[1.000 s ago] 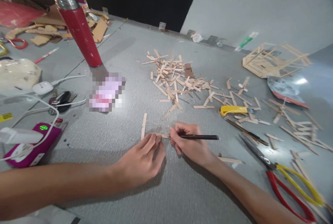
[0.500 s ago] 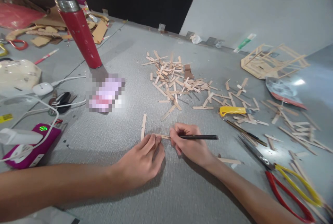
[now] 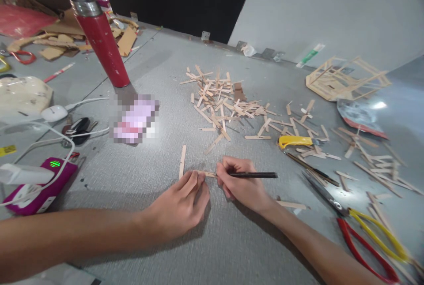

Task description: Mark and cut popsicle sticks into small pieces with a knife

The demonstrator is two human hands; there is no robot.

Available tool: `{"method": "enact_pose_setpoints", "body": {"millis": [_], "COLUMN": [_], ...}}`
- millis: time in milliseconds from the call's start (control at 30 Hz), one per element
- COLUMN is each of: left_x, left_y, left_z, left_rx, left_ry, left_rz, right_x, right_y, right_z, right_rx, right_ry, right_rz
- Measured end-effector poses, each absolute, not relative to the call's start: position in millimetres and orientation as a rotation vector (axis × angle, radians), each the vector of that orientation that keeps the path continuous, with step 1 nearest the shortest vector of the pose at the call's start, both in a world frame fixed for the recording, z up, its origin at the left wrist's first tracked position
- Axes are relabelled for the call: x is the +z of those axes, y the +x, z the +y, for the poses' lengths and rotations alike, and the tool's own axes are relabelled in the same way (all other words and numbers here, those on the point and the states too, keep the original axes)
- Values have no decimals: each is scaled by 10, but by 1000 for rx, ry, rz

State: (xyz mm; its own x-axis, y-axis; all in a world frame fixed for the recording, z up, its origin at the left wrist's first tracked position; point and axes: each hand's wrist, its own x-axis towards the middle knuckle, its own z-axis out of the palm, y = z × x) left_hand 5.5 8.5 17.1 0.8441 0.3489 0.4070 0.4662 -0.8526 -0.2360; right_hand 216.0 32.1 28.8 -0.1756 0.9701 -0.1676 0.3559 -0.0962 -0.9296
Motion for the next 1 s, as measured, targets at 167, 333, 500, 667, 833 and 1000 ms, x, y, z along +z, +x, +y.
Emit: {"method": "enact_pose_setpoints", "body": {"millis": [167,333,500,667,833,1000], "left_x": [170,175,192,190,173,165], "left_y": [51,45,45,36,42,62], "left_z": [89,84,84,84,90,93], "left_rx": [-524,-515,-514,-488,-465,-500], "left_ry": [-2694,-2696,-2717,-2746,-2724,-2685], "left_rz": [-608,-620,-612,-608,-583,-607], "right_x": [288,261,233,282,299,245], "right_y": [2155,2171,2184,2166,2146,2137], "right_z": [321,323,320,332,333,334], "right_rx": [1281,1277,1289,1269,1160,1220], "right_ry": [-1463,-1459,-1455,-1465,-1441,-1422], "right_rz": [-1563,-1569,-1567,-1548,-1604,-1639]}}
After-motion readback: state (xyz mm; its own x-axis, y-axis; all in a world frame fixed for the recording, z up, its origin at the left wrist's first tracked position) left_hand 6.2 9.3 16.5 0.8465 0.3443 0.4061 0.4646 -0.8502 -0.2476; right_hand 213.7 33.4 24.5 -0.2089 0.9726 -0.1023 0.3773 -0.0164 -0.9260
